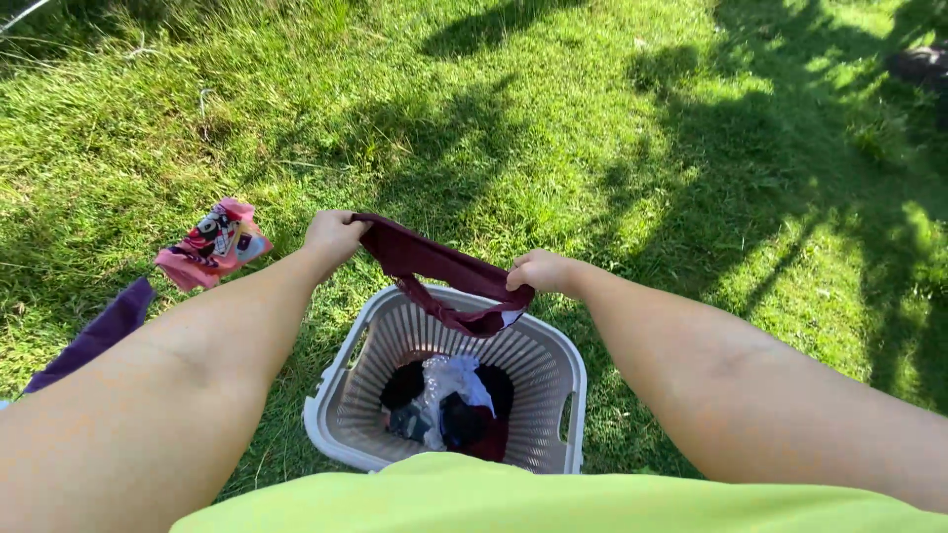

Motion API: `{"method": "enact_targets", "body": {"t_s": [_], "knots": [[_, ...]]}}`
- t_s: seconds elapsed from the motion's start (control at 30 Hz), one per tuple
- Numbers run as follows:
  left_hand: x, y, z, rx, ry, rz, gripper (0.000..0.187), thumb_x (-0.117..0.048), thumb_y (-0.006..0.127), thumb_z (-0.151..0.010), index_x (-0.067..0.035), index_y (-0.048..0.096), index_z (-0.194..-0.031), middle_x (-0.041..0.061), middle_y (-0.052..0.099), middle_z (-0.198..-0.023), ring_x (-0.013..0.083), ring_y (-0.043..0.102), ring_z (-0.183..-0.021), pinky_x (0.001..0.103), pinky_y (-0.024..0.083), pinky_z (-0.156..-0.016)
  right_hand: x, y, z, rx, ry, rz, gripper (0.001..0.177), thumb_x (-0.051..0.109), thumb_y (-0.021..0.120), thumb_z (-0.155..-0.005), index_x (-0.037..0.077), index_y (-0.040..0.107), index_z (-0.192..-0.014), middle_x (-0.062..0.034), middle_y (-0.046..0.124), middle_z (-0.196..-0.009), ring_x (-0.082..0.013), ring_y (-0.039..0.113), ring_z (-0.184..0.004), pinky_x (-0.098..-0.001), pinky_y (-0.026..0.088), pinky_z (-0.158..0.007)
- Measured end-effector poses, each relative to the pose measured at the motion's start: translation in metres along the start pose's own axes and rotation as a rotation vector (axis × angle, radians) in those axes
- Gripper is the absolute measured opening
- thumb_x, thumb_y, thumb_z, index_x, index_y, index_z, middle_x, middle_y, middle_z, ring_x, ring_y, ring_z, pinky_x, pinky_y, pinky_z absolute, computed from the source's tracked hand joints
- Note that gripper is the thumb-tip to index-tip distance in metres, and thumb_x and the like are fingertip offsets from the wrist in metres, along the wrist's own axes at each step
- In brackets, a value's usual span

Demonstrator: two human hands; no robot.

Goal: Hang clothes on an outdoor clothesline.

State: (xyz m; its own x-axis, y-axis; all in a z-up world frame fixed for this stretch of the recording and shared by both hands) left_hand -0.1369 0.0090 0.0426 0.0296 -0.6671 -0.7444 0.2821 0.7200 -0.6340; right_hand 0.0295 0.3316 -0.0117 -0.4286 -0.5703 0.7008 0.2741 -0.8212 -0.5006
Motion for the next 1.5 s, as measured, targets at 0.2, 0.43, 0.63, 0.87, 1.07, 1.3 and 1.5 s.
{"method": "enact_targets", "body": {"t_s": [0.2, 0.43, 0.63, 0.87, 1.07, 1.3, 1.5], "knots": [[0.025, 0.007, -0.066, 0.114, -0.058, 0.469, 0.031, -0.033, 0.056, -0.106, -0.006, 0.071, -0.111, 0.007, 0.071, -0.095, 0.0177, 0.065, -0.074, 0.037, 0.053, -0.065, 0.039, -0.032, 0.011, -0.032, -0.018, 0.161, 0.043, 0.041, 0.082, -0.077, 0.009, 0.080, -0.105, -0.0082, 0.077, -0.099, -0.0205, 0.068, -0.090, -0.0380, 0.052, -0.085], [-0.042, 0.002, -0.051, 0.077, 0.003, 0.491, 0.028, -0.032, 0.052, -0.105, -0.012, 0.069, -0.118, -0.003, 0.070, -0.112, 0.0142, 0.065, -0.088, 0.038, 0.056, -0.076, 0.032, -0.030, -0.001, 0.046, 0.043, 0.048, 0.036, 0.033, 0.077, -0.085, 0.010, 0.077, -0.113, -0.0058, 0.077, -0.095, -0.0170, 0.075, -0.087, -0.0351, 0.062, -0.080], [-0.122, 0.007, -0.044, 0.045, 0.202, 0.572, 0.027, -0.029, 0.056, -0.104, -0.011, 0.073, -0.116, 0.000, 0.073, -0.101, 0.0141, 0.067, -0.085, 0.036, 0.058, -0.072, 0.050, -0.033, 0.037, 0.127, 0.133, 0.119, 0.038, 0.035, 0.076, -0.086, 0.019, 0.073, -0.120, -0.0072, 0.075, -0.112, -0.0229, 0.073, -0.100, -0.0388, 0.061, -0.086], [-0.239, 0.069, -0.015, 0.453, 0.397, 0.533, 0.019, -0.024, 0.070, -0.096, -0.010, 0.077, -0.107, -0.002, 0.074, -0.085, 0.0081, 0.064, -0.066, 0.026, 0.054, -0.062, 0.081, -0.074, 0.027, 0.015, 0.038, -0.238, 0.044, 0.039, 0.058, -0.098, 0.013, 0.057, -0.133, -0.0102, 0.073, -0.117, -0.0267, 0.071, -0.105, -0.0435, 0.057, -0.084], [-0.276, 0.098, 0.006, 0.512, 0.498, 0.340, 0.020, -0.026, 0.075, -0.094, -0.008, 0.078, -0.102, 0.002, 0.069, -0.076, 0.0094, 0.051, -0.057, 0.025, 0.043, -0.053, 0.116, -0.090, 0.026, 0.001, -0.175, -0.700, 0.034, 0.014, 0.069, -0.088, 0.016, 0.064, -0.121, -0.0040, 0.071, -0.120, -0.0256, 0.072, -0.104, -0.0512, 0.054, -0.093], [-0.268, 0.107, -0.008, 0.431, 0.526, 0.378, 0.024, -0.027, 0.077, -0.093, -0.006, 0.073, -0.102, 0.004, 0.072, -0.089, 0.0119, 0.063, -0.078, 0.030, 0.054, -0.070, 0.106, -0.095, 0.029, -0.080, -0.178, -0.694, 0.032, 0.019, 0.075, -0.091, 0.008, 0.067, -0.120, -0.0081, 0.074, -0.117, -0.0286, 0.071, -0.104, -0.0506, 0.051, -0.097], [-0.246, 0.117, 0.013, 0.627, 0.261, 0.611, 0.029, -0.010, 0.065, -0.088, -0.015, 0.060, -0.116, 0.007, 0.073, -0.104, 0.0194, 0.071, -0.094, 0.036, 0.059, -0.080, 0.101, -0.086, 0.047, -0.008, -0.119, -0.731, 0.037, 0.017, 0.073, -0.087, 0.009, 0.065, -0.122, -0.0105, 0.075, -0.116, -0.0324, 0.072, -0.108, -0.0526, 0.051, -0.100]]}}
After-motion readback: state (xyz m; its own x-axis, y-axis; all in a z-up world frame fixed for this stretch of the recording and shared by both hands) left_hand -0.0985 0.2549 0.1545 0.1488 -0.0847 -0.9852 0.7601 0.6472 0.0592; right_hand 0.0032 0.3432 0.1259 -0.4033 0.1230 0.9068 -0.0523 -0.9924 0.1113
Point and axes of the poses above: each hand's wrist, its own z-axis away from the middle knuckle, its own y-axis out of the palm, x = y × z, the point moved 9 cm from there along -z, towards the middle knuckle
